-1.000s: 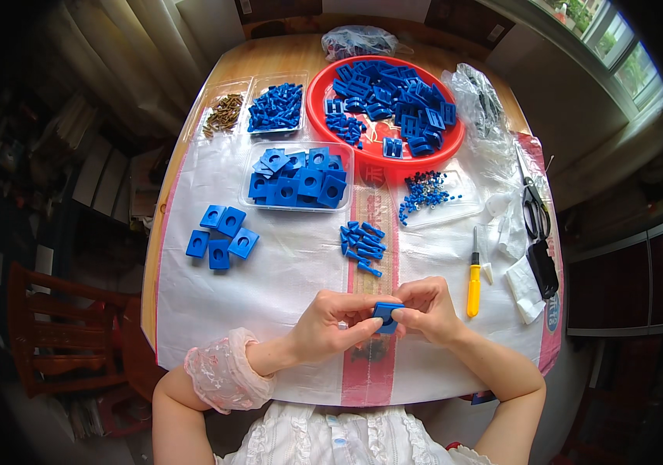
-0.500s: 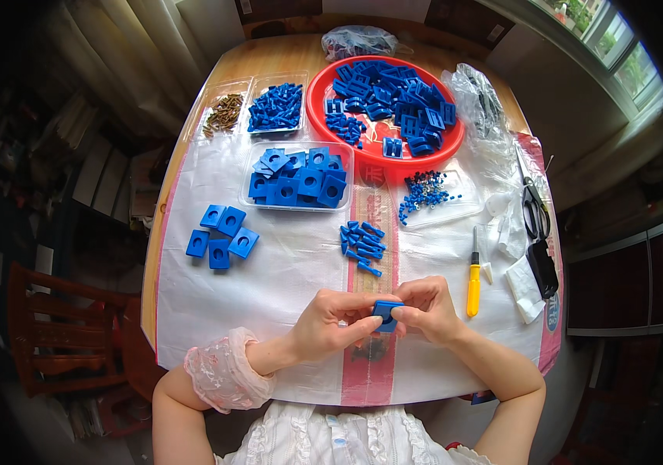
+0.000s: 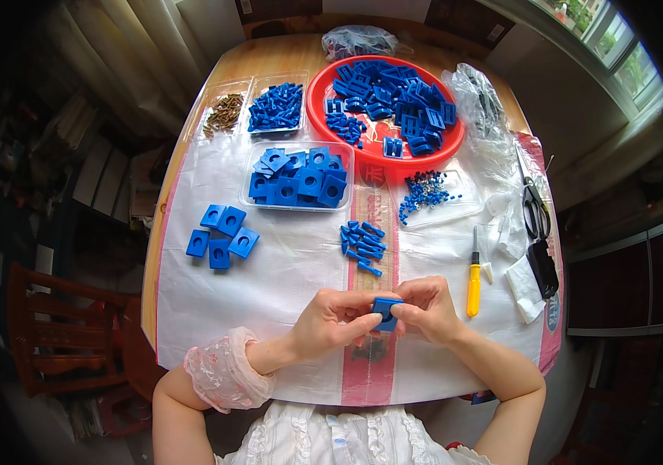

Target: Assemble small blue plastic parts by applying adhesive and attaching smaller red and blue components.

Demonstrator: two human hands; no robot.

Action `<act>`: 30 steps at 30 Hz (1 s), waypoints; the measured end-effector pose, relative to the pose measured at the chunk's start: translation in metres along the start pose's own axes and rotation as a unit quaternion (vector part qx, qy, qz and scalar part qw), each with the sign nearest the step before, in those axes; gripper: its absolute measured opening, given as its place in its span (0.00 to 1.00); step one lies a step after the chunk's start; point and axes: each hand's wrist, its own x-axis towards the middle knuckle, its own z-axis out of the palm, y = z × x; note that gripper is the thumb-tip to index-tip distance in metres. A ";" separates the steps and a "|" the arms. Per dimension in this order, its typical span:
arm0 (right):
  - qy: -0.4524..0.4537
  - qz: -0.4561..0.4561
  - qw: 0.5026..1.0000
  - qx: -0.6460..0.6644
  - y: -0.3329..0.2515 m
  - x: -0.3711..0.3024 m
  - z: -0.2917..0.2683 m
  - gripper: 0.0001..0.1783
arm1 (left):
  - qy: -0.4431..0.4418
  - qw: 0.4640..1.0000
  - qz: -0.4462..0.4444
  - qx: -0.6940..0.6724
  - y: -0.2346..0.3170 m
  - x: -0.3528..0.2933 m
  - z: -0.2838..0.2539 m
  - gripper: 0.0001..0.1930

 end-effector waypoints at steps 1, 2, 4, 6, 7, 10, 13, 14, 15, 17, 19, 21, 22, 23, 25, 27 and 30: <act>0.002 0.001 1.000 -0.003 0.000 0.000 0.000 0.07 | 0.003 1.000 -0.002 0.005 0.000 0.000 0.000 0.17; 0.004 0.003 1.000 -0.003 0.000 0.000 0.001 0.07 | 0.007 1.000 -0.004 0.010 0.000 0.000 -0.001 0.17; 0.007 0.007 1.000 -0.003 -0.002 0.000 0.004 0.08 | 0.015 1.000 -0.001 0.016 0.000 0.001 -0.001 0.17; 0.019 0.002 1.000 -0.003 -0.004 0.001 0.009 0.09 | 0.025 0.999 0.011 0.019 -0.002 0.000 0.000 0.17; 0.026 0.000 1.000 -0.003 -0.005 0.001 0.011 0.10 | 0.024 1.000 0.006 0.019 -0.001 0.001 0.000 0.17; 0.032 0.004 0.999 0.012 -0.006 0.001 0.010 0.10 | 0.022 0.999 -0.006 0.026 0.001 0.000 -0.002 0.17; 0.028 0.003 1.000 0.005 -0.003 0.001 0.006 0.10 | 0.024 0.999 -0.008 0.039 -0.002 0.000 -0.003 0.17; 0.030 0.005 1.000 0.004 -0.003 0.001 0.007 0.10 | 0.023 0.999 -0.007 0.038 -0.002 0.000 -0.003 0.17; 0.031 0.007 1.000 0.002 -0.005 0.001 0.008 0.09 | 0.023 0.999 -0.005 0.037 -0.002 0.000 -0.003 0.18; 0.033 0.007 0.999 0.001 -0.006 0.001 0.008 0.09 | 0.030 0.999 -0.013 0.033 0.000 0.001 -0.002 0.18; 0.034 0.003 0.999 0.003 -0.003 0.000 0.006 0.09 | 0.037 0.999 -0.013 0.029 0.001 0.001 0.000 0.18; 0.036 0.006 0.999 0.007 -0.004 0.000 0.007 0.09 | 0.044 0.999 -0.005 0.025 0.000 0.001 0.001 0.18; 0.038 0.007 0.999 0.009 -0.005 0.000 0.007 0.09 | 0.042 0.999 -0.007 0.021 0.000 0.001 0.001 0.18; 0.037 0.005 0.999 0.006 -0.005 0.000 0.006 0.09 | 0.040 0.999 -0.009 0.018 0.001 0.001 0.001 0.18; 0.036 0.003 0.999 0.001 -0.003 0.000 0.006 0.09 | 0.037 0.999 -0.015 0.008 0.000 0.002 0.000 0.18; 0.040 0.005 0.999 0.005 -0.006 0.001 0.008 0.09 | 0.034 0.999 -0.023 -0.004 -0.004 0.002 -0.003 0.18; 0.041 0.007 0.999 0.006 -0.006 0.001 0.008 0.09 | 0.035 0.999 -0.022 -0.004 -0.003 0.003 -0.003 0.18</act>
